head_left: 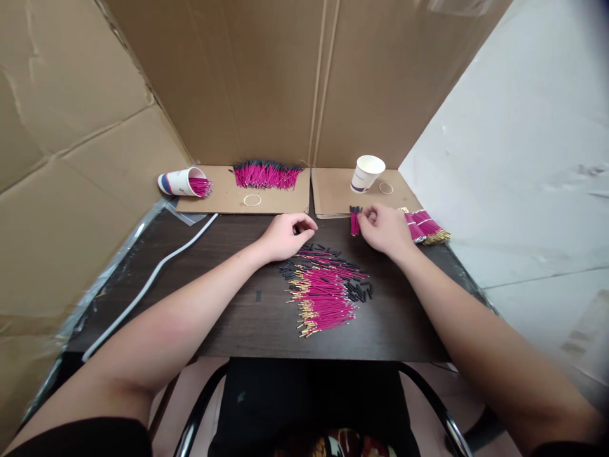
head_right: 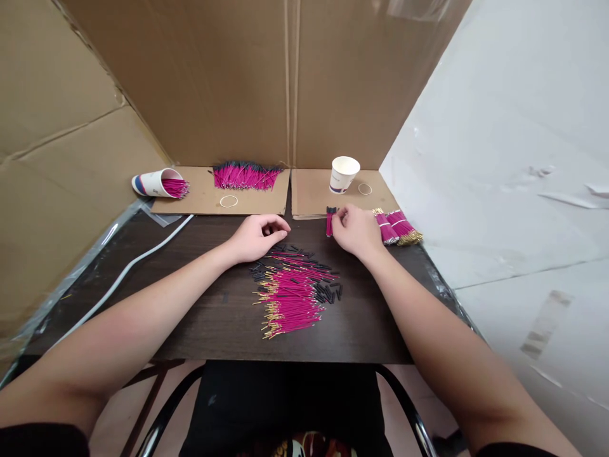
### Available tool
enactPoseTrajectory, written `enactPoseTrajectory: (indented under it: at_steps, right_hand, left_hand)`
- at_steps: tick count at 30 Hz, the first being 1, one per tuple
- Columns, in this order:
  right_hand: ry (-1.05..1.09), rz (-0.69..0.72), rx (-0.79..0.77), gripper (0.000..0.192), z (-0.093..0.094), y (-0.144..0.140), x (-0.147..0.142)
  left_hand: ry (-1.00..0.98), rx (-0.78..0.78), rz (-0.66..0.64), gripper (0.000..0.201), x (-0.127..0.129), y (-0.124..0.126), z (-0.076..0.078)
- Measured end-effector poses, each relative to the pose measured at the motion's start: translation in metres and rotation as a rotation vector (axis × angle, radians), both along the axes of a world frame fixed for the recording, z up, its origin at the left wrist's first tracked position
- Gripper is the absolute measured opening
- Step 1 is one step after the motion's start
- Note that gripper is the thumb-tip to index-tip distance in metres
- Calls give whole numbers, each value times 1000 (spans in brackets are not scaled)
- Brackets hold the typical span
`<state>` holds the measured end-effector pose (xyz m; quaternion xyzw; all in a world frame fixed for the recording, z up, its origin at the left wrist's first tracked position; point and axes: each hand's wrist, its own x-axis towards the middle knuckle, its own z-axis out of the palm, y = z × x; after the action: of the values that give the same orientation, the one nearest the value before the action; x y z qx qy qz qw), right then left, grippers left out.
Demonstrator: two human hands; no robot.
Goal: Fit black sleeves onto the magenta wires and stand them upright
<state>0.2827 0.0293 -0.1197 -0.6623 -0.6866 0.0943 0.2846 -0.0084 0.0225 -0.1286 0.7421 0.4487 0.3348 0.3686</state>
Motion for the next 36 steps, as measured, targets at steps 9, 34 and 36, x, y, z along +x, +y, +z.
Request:
enactPoseTrajectory:
  at_steps: [9, 34, 36]
  right_hand:
    - [112, 702, -91, 12, 17, -40, -29]
    - [153, 1092, -223, 11, 26, -67, -47]
    - [154, 1098, -214, 14, 25, -67, -48]
  left_hand:
    - [112, 139, -131, 7, -3, -2, 1]
    - [150, 183, -189, 8, -3, -6, 1]
    - [140, 181, -187, 8, -2, -6, 1]
